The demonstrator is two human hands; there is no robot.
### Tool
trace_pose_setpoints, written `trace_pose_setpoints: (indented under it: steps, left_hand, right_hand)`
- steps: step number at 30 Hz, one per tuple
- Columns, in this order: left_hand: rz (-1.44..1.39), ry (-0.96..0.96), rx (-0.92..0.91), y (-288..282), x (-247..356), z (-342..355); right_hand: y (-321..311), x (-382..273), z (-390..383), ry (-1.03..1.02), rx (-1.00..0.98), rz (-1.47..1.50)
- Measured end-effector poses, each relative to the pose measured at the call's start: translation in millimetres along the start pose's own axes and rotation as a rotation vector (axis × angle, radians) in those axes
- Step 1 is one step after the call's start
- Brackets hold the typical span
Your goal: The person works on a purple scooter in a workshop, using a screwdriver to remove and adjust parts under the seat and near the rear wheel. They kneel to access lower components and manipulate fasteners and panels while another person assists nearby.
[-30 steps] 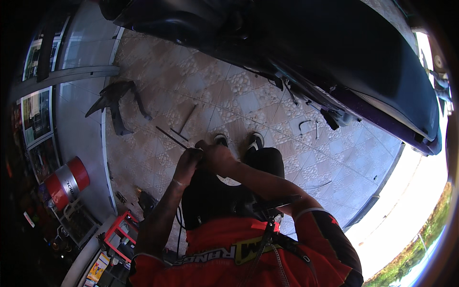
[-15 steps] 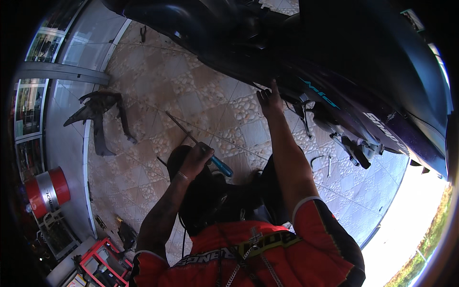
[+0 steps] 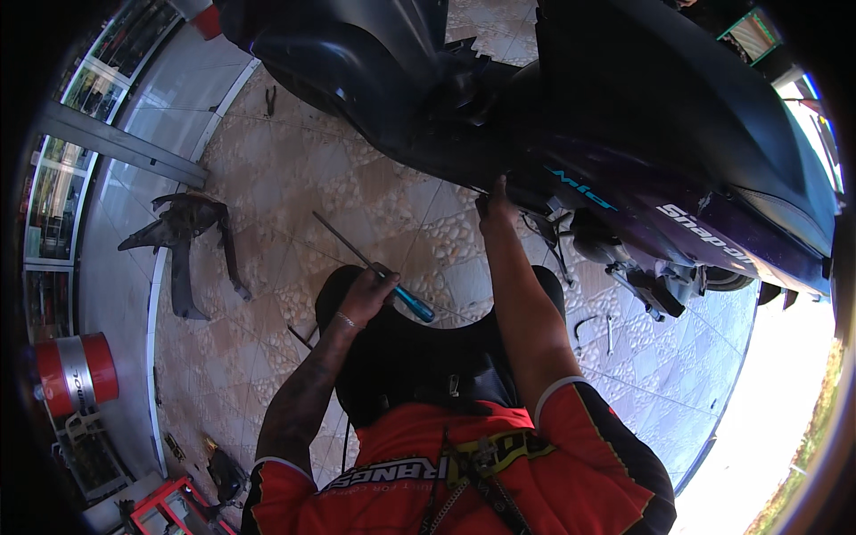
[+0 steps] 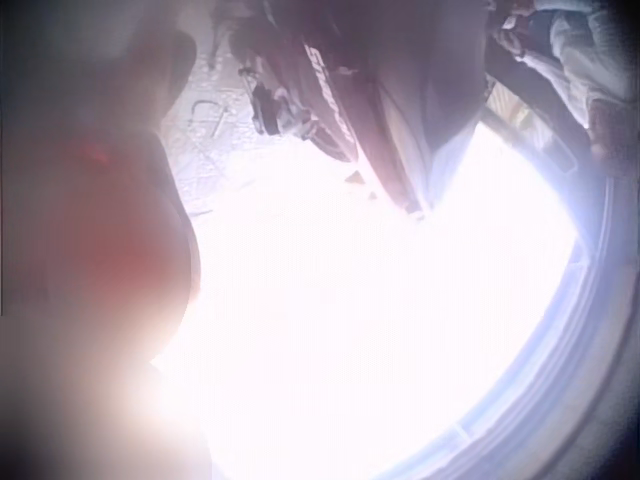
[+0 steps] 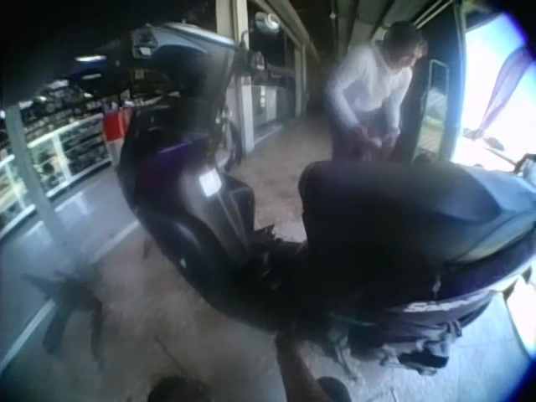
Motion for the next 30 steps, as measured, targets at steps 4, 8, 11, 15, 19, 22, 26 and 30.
trace_pose_setpoints:
  steps: [4,8,11,15,19,22,26,30]
  left_hand:
    - [-0.027,-0.03,-0.026,0.2,-5.9,8.2]
    - [-0.028,-0.001,-0.054,4.9,-1.7,15.8]
    - [-0.064,0.002,-0.064,7.3,0.1,19.9]
    - [-0.045,-0.023,-0.082,6.0,0.1,24.5]
    - [-0.098,-0.056,-0.114,6.0,-3.5,32.2]
    - [-0.048,-0.073,-0.08,1.7,-6.7,38.4]
    - [-0.024,-0.073,-0.078,0.4,-8.8,46.3]
    - [-0.074,-0.083,-0.102,-0.7,-15.0,54.5]
  right_hand:
    - [2.6,-9.4,-4.1,-0.135,0.01,0.095]
    - [-11.0,-2.9,-0.4,-0.088,0.117,-0.045]
    - [-9.9,-8.0,4.5,-0.192,0.059,-0.101]
    - [-21.1,-18.2,5.1,-0.306,0.216,-0.241]
    - [-25.8,-14.1,2.1,-0.217,0.218,-0.306]
    - [-19.0,-13.8,-6.5,-0.217,0.128,-0.174]
    - [-13.2,-9.4,-14.4,-0.191,0.101,-0.07]
    - [-7.3,-9.6,-15.3,-0.199,0.05,-0.06]
Point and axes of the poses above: each hand's wrist, its own z-axis towards the middle knuckle, its own y-axis out of the palm, x = y × z, the point moved 10 cm from there along z, towards the middle knuckle, and after that the axes turned 10 degrees about -z, right-handed, at the moved point
